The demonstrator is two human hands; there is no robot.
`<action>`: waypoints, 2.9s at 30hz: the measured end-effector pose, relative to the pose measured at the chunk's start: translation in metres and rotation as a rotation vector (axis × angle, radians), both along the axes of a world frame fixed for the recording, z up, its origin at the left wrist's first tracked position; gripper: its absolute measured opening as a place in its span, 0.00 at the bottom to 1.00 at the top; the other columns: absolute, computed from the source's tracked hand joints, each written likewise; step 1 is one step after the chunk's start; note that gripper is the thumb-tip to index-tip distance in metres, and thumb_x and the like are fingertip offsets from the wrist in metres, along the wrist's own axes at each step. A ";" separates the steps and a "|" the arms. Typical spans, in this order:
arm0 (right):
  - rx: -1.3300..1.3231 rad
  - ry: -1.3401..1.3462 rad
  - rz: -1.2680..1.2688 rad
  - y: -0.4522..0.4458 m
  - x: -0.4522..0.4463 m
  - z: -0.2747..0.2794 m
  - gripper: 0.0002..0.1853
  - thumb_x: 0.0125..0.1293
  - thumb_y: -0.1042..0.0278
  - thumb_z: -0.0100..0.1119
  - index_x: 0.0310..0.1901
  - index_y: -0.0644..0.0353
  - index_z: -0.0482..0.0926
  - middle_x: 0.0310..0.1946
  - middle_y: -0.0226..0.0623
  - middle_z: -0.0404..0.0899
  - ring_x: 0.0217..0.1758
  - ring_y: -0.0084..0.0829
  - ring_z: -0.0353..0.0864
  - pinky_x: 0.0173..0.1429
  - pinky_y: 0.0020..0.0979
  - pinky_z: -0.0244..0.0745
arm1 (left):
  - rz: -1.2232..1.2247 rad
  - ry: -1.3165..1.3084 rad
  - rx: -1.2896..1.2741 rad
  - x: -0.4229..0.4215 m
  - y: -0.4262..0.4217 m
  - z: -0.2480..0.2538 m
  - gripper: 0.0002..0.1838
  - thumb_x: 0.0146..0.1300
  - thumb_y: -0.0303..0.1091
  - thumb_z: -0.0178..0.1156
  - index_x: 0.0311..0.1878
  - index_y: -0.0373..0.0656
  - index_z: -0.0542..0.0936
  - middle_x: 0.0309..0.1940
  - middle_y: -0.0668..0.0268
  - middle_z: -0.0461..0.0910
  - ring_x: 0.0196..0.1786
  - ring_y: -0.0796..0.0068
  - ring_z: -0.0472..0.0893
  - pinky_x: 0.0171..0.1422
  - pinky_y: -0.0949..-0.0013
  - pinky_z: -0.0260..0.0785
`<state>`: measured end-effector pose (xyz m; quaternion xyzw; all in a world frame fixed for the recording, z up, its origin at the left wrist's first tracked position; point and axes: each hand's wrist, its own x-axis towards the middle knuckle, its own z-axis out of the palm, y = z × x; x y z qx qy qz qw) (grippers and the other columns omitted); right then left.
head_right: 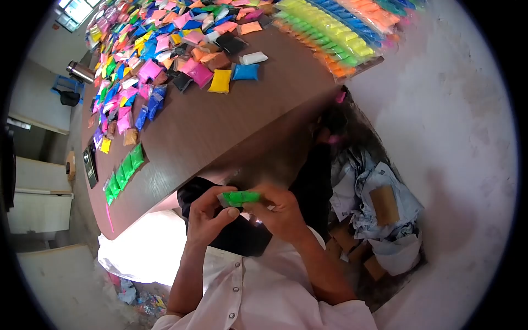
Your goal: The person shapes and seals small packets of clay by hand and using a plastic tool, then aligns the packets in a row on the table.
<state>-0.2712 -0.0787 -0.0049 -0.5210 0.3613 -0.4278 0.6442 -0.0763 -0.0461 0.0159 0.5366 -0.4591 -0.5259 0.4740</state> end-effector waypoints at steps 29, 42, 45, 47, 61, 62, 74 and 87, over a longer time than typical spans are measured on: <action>0.017 -0.020 -0.016 0.029 0.006 -0.013 0.08 0.72 0.81 0.65 0.50 0.68 0.83 0.49 0.36 0.82 0.46 0.21 0.82 0.49 0.22 0.79 | -0.021 0.051 -0.020 0.003 0.016 -0.005 0.07 0.66 0.20 0.68 0.46 0.30 0.84 0.40 0.62 0.85 0.43 0.77 0.84 0.49 0.74 0.78; -0.289 0.079 -0.226 0.022 0.009 -0.015 0.18 0.59 0.87 0.67 0.50 0.60 0.86 0.49 0.38 0.84 0.50 0.32 0.85 0.53 0.29 0.78 | 0.139 0.166 0.151 0.003 0.023 -0.017 0.09 0.71 0.30 0.68 0.48 0.33 0.84 0.42 0.63 0.86 0.44 0.79 0.83 0.54 0.74 0.75; -0.311 0.102 -0.228 0.022 0.008 -0.018 0.16 0.61 0.87 0.68 0.50 0.62 0.84 0.51 0.39 0.82 0.49 0.28 0.83 0.51 0.26 0.78 | 0.117 0.170 0.185 0.002 0.024 -0.015 0.09 0.73 0.33 0.66 0.43 0.34 0.85 0.37 0.64 0.87 0.40 0.80 0.82 0.49 0.75 0.74; -0.336 0.119 -0.211 0.024 0.007 -0.020 0.15 0.64 0.87 0.69 0.50 0.64 0.83 0.52 0.39 0.79 0.48 0.23 0.82 0.48 0.22 0.78 | 0.107 0.203 0.182 -0.003 0.026 -0.015 0.10 0.73 0.34 0.66 0.41 0.35 0.85 0.35 0.64 0.87 0.38 0.81 0.82 0.47 0.76 0.74; -0.133 0.143 -0.304 0.024 0.003 -0.030 0.04 0.69 0.79 0.64 0.44 0.66 0.80 0.41 0.30 0.78 0.38 0.16 0.74 0.42 0.20 0.69 | 0.617 -0.840 -0.274 0.098 0.048 0.004 0.06 0.69 0.29 0.70 0.40 0.37 0.85 0.31 0.66 0.86 0.31 0.80 0.82 0.38 0.74 0.76; -0.128 0.115 -0.283 0.023 0.004 -0.031 0.04 0.69 0.79 0.64 0.44 0.66 0.80 0.41 0.30 0.78 0.38 0.16 0.74 0.42 0.20 0.69 | 0.706 -0.970 -0.330 0.123 0.054 0.002 0.05 0.68 0.29 0.70 0.41 0.37 0.85 0.31 0.65 0.86 0.30 0.77 0.82 0.38 0.72 0.77; 0.106 0.060 -0.275 0.025 0.011 -0.025 0.09 0.77 0.74 0.58 0.54 0.66 0.78 0.44 0.35 0.85 0.34 0.18 0.83 0.38 0.20 0.77 | 0.817 -1.586 0.156 0.265 0.128 -0.025 0.20 0.73 0.44 0.56 0.56 0.39 0.84 0.56 0.55 0.85 0.60 0.48 0.81 0.64 0.49 0.71; 0.040 0.042 -0.172 0.030 0.022 -0.036 0.07 0.78 0.74 0.56 0.52 0.66 0.76 0.43 0.42 0.84 0.39 0.22 0.86 0.44 0.25 0.84 | 0.887 -1.217 -0.078 0.247 0.166 -0.046 0.09 0.73 0.23 0.57 0.52 0.37 0.82 0.39 0.60 0.84 0.38 0.65 0.83 0.44 0.65 0.77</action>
